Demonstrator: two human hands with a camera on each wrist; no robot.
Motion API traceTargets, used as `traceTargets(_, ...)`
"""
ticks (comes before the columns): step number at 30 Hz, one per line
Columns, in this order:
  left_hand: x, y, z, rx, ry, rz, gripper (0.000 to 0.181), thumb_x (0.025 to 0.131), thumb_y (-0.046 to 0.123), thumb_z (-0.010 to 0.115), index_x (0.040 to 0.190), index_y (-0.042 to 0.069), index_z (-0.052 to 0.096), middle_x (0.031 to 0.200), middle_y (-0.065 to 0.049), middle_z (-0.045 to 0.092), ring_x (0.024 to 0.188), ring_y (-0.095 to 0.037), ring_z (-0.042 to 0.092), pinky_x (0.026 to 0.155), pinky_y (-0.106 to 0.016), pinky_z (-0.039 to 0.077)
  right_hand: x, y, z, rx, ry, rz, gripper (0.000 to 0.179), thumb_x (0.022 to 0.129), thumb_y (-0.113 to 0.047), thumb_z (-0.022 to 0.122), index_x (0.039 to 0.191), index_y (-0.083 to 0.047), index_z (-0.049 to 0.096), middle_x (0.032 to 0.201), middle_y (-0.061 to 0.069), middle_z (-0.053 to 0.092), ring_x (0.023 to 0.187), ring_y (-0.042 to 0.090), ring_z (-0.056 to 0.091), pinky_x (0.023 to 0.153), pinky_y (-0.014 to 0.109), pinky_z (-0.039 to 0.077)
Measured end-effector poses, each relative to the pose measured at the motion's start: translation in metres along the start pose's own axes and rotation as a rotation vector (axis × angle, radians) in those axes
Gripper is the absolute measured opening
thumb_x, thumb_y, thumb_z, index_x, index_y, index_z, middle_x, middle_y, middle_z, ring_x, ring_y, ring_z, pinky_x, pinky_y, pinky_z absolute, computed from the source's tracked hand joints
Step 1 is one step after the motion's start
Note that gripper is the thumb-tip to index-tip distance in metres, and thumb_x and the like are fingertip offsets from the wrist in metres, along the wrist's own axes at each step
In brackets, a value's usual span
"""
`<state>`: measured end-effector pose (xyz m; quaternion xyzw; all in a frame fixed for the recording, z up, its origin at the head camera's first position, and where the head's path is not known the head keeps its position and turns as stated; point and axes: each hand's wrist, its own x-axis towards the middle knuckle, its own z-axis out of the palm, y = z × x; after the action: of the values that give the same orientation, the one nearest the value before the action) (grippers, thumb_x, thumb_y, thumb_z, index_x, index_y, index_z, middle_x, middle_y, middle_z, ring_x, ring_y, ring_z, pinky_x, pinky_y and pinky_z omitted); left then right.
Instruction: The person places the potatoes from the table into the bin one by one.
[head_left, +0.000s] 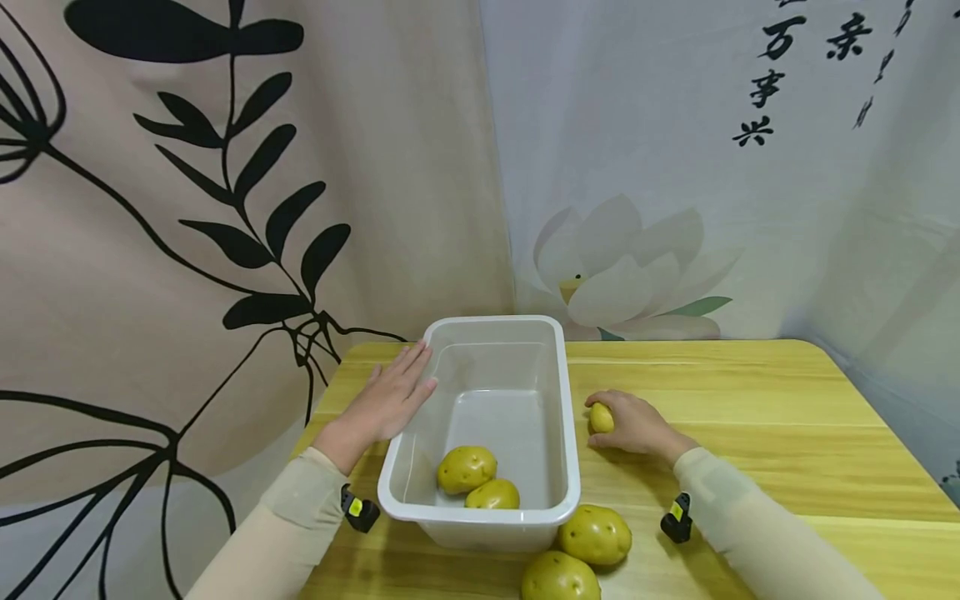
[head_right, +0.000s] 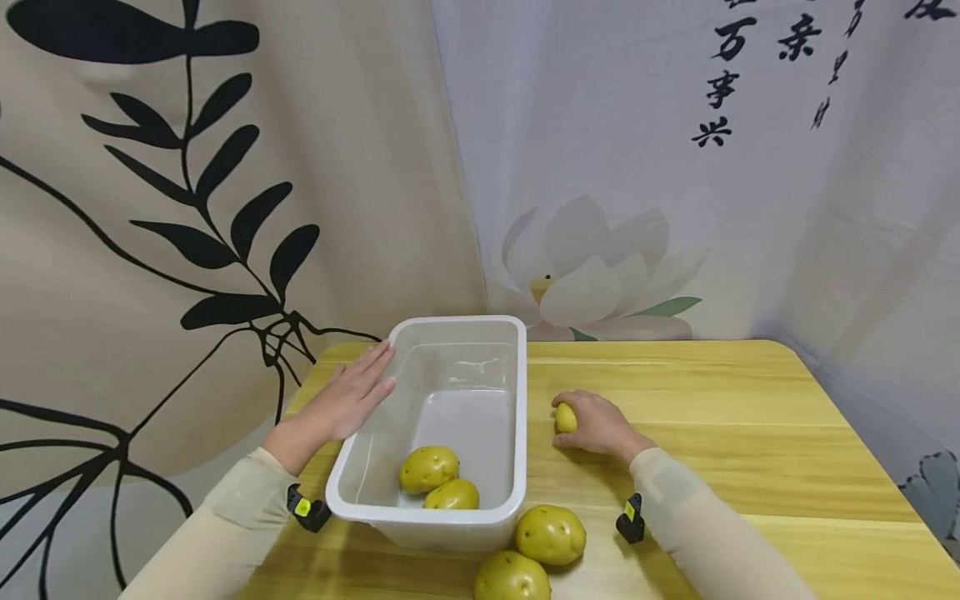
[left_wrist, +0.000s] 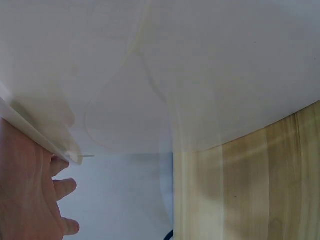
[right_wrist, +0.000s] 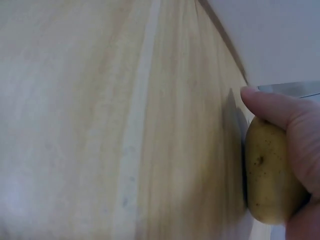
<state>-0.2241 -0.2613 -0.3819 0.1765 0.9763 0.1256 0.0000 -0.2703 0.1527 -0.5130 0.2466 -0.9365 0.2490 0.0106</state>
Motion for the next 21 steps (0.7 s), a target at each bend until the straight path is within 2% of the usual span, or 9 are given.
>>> traceTargets(4,0.0004,-0.0002,0.0001,0.001,0.000,0.001,0.069,0.101,0.058,0.017,0.156,0.017,0.011,0.162,-0.002,0.003,0.147,-0.026,0.000,0.111,-0.063,0.004,-0.0002,0.0020,0.0017,-0.001,0.012,0.006,0.056,0.069,-0.038,0.085,0.117,-0.018,0.062,0.116,0.004,0.064,0.099,0.022,0.060,0.082,0.045,0.049)
traceTargets(12,0.0008,-0.0001,-0.0004,-0.002,-0.004,-0.011,0.067,0.102,0.056,0.020,0.156,0.018,0.010,0.161,0.004,-0.001,0.147,-0.024,0.000,0.112,-0.062,0.004,-0.0014,0.0013,0.0035,0.005,0.039,-0.001,0.052,0.069,-0.035,0.085,0.114,-0.020,0.063,0.116,0.003,0.064,0.100,0.023,0.060,0.081,0.045,0.050)
traceTargets(21,0.0007,0.0001,-0.0003,0.000,0.000,-0.010,0.069,0.101,0.059,0.017,0.156,0.018,0.011,0.161,0.003,0.000,0.147,-0.024,0.000,0.112,-0.062,0.004,-0.0028,0.0023,0.0058,0.019,0.066,0.000,0.052,0.069,-0.033,0.085,0.115,-0.020,0.064,0.117,0.003,0.064,0.101,0.024,0.060,0.081,0.045,0.050)
